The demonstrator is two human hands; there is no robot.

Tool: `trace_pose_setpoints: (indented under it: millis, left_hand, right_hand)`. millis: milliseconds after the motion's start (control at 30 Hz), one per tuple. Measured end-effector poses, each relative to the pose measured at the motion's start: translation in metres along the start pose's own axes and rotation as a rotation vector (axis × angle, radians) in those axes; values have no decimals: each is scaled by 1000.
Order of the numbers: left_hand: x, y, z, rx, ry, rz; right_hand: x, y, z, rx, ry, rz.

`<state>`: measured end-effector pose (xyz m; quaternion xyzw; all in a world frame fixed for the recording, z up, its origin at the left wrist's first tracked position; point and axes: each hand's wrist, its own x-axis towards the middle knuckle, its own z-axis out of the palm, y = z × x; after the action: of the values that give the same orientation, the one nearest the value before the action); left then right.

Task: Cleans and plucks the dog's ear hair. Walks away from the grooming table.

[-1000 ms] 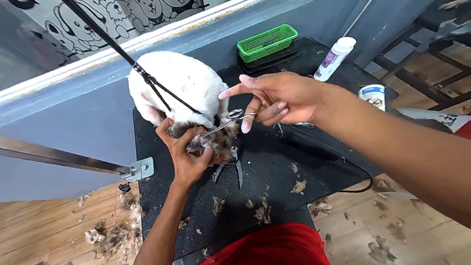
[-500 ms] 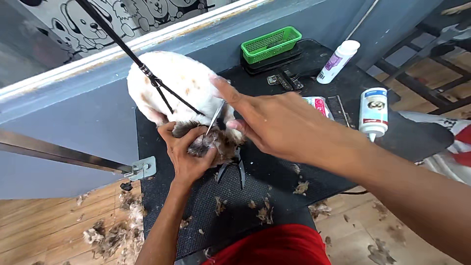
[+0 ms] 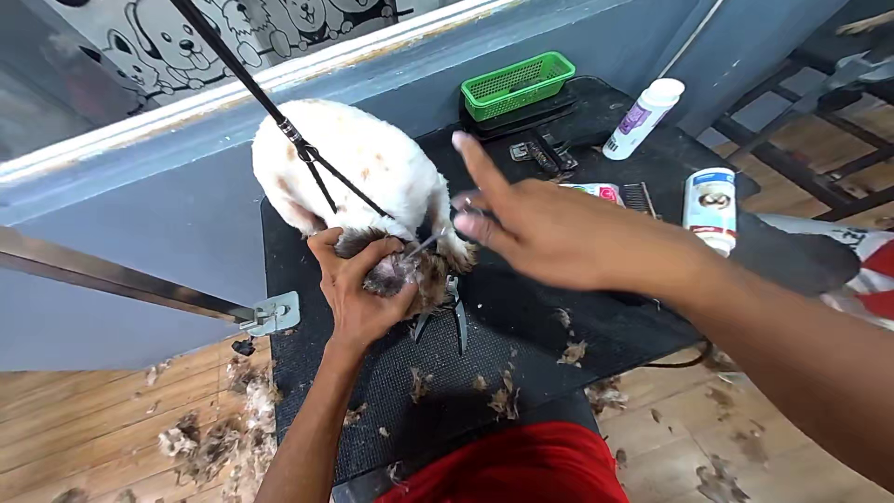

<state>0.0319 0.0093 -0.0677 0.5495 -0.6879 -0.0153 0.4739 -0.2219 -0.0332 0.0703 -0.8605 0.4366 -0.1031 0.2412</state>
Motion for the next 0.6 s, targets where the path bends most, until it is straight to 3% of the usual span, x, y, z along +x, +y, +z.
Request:
trace_pose_setpoints:
  millis: [33, 67, 100, 167, 200, 233, 333, 400, 433, 533, 600]
  left_hand:
    - [0, 0, 0, 0, -3, 5]
    - [0, 1, 0, 5, -6, 8]
    - [1, 1, 1, 9, -2, 14]
    - [3, 1, 4, -6, 48, 49]
    - [3, 1, 5, -8, 61, 61]
    - [2, 1, 5, 4, 57, 58]
    - [-2, 4, -1, 45, -15, 10]
    - [-4, 3, -3, 26, -38, 14]
    - [-3, 3, -5, -10, -51, 24]
    - [-4, 0, -9, -144, -86, 43]
    - [-5, -2, -11, -208, -96, 40]
  right_hand:
    - [-5, -6, 1, -137, -39, 27]
    - [-10, -11, -2, -106, -138, 44]
    - [-12, -11, -9, 125, -253, 25]
    - [-13, -1, -10, 913, -399, -51]
    - [-9, 5, -8, 1131, -400, -110]
    - [-4, 8, -8, 1147, -335, -154]
    - [2, 4, -6, 391, -35, 13]
    - [-1, -2, -3, 30, -135, 149]
    - [-3, -4, -5, 53, -251, 167]
    - [-10, 13, -3, 870, -461, 38]
    - [-6, 24, 4, 1210, -422, -136]
